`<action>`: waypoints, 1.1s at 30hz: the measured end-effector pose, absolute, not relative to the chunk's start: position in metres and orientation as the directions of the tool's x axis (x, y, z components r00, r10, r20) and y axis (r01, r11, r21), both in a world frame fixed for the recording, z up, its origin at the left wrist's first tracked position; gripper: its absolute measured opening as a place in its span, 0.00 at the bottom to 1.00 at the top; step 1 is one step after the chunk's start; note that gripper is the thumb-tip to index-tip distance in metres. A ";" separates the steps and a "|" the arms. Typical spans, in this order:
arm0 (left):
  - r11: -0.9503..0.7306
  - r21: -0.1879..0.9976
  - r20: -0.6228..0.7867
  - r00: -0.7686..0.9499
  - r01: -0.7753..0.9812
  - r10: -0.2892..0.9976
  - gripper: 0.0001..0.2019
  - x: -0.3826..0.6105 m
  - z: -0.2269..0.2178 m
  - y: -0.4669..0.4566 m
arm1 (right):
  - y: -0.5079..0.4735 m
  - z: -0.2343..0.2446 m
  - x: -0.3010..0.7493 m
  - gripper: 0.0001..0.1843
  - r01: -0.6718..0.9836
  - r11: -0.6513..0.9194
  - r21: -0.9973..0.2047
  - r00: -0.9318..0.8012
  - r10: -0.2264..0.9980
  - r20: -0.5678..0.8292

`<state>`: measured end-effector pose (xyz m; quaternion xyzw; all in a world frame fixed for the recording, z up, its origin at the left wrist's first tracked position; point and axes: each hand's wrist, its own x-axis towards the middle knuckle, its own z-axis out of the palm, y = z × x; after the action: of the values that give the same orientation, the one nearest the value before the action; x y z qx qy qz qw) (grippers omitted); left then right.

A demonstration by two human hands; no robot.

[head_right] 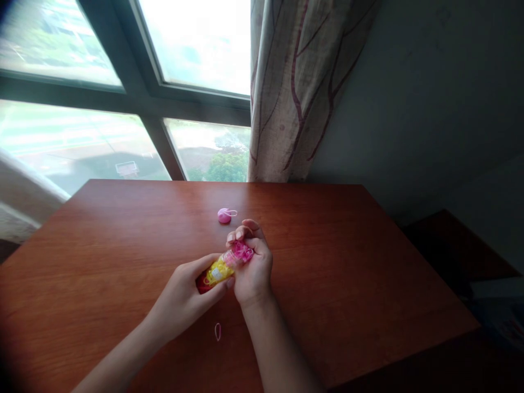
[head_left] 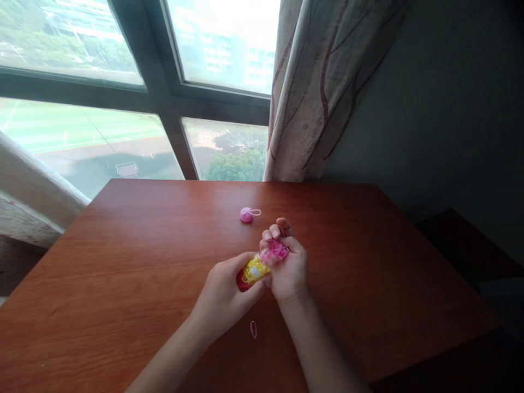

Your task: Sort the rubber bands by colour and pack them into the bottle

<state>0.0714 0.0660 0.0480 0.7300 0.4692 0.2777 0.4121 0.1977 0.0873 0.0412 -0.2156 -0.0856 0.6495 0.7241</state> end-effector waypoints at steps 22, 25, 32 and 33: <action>-0.318 0.796 0.086 0.424 0.515 0.902 0.05 0.066 0.042 0.068 | 0.088 0.037 0.204 0.17 -0.838 -0.044 -0.544 -0.082 0.996 0.046; -0.322 0.787 0.083 0.428 0.526 0.900 0.03 0.066 0.041 0.068 | 0.088 0.035 0.203 0.15 -0.804 -0.055 -0.592 -0.107 0.993 0.053; -0.300 0.805 0.080 0.407 0.512 0.910 0.04 0.070 0.040 0.068 | 0.086 0.038 0.202 0.13 -0.881 -0.006 -0.474 -0.012 1.000 0.010; -0.295 0.809 0.078 0.405 0.509 0.911 0.04 0.070 0.041 0.068 | 0.086 0.039 0.202 0.12 -0.887 -0.003 -0.462 -0.005 1.000 0.003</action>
<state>0.0700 0.0676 0.0405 0.7553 0.4699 0.2773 0.3629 0.2019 0.0857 0.0393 -0.1664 -0.1696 0.6882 0.6855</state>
